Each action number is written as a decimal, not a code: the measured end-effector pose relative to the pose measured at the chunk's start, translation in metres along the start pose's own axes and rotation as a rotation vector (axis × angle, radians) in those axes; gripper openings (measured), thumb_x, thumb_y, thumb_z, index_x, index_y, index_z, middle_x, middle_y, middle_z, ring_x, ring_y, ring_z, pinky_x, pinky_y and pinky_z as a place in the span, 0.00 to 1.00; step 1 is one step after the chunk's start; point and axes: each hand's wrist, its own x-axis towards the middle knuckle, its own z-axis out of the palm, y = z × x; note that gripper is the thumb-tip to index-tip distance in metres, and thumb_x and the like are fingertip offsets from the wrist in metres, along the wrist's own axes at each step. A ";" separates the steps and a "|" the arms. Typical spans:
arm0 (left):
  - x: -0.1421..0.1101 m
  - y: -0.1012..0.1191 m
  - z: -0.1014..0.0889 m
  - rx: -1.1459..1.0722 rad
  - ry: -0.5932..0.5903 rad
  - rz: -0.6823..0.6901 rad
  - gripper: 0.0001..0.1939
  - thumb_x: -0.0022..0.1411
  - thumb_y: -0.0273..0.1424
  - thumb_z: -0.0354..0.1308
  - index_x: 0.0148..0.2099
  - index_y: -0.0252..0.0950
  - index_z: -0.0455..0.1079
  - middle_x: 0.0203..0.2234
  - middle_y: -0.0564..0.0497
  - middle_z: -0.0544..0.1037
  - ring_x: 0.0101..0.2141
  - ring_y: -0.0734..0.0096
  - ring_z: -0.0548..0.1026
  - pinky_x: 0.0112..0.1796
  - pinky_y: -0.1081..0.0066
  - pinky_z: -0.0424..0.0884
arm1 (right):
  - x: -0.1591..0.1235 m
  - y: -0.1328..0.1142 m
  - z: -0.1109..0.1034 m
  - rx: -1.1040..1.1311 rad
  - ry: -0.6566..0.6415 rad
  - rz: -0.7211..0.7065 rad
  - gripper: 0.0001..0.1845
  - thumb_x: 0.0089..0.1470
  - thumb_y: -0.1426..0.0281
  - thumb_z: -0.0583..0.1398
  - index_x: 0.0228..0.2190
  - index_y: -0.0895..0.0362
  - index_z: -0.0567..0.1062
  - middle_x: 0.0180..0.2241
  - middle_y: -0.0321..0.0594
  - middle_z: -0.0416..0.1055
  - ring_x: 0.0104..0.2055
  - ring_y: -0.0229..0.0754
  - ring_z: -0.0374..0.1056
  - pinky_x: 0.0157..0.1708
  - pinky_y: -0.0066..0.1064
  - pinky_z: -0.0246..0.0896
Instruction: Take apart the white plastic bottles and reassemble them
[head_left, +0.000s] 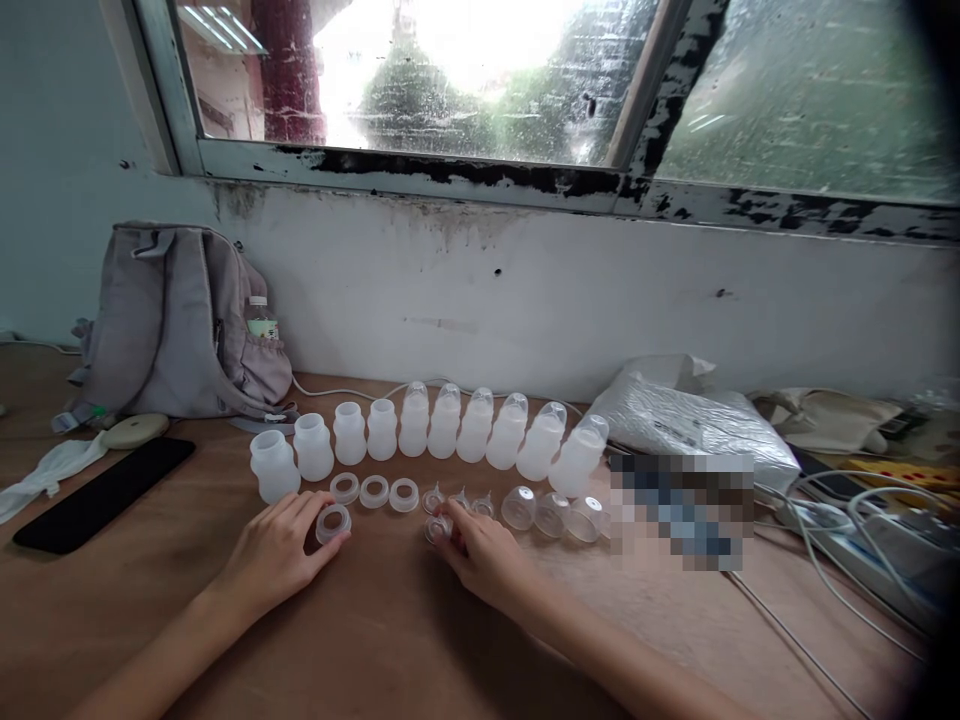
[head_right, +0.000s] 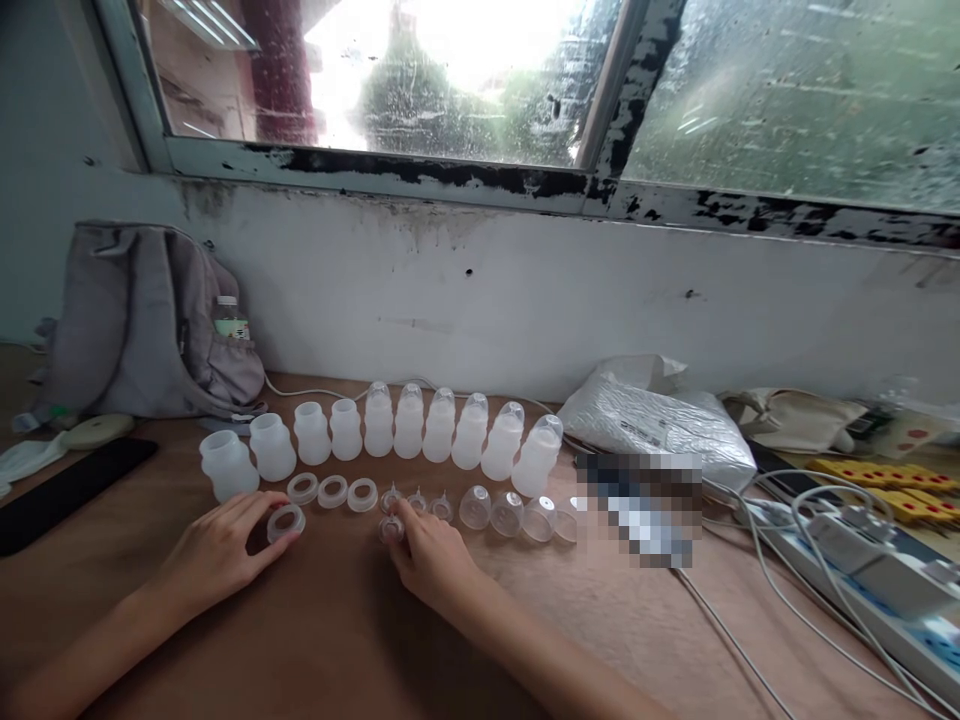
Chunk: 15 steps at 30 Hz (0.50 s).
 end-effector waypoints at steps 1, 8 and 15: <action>0.000 0.000 0.000 -0.002 0.012 0.005 0.13 0.57 0.41 0.49 0.42 0.39 0.62 0.34 0.51 0.74 0.34 0.66 0.73 0.33 0.70 0.67 | 0.000 0.000 0.001 -0.010 0.002 0.010 0.11 0.56 0.67 0.48 0.41 0.55 0.63 0.27 0.38 0.70 0.29 0.40 0.66 0.25 0.27 0.48; 0.000 0.003 -0.001 0.004 0.045 0.031 0.14 0.57 0.40 0.50 0.42 0.37 0.64 0.34 0.49 0.75 0.35 0.63 0.72 0.34 0.68 0.67 | 0.001 -0.002 -0.003 0.043 0.076 0.015 0.13 0.55 0.67 0.49 0.43 0.55 0.61 0.24 0.35 0.68 0.27 0.39 0.65 0.26 0.27 0.51; 0.001 0.004 -0.002 -0.031 0.126 0.117 0.13 0.58 0.36 0.49 0.43 0.36 0.65 0.36 0.46 0.73 0.36 0.63 0.72 0.37 0.66 0.66 | 0.045 -0.019 -0.037 0.067 0.267 0.062 0.20 0.55 0.66 0.49 0.49 0.56 0.56 0.22 0.34 0.66 0.24 0.39 0.64 0.25 0.27 0.53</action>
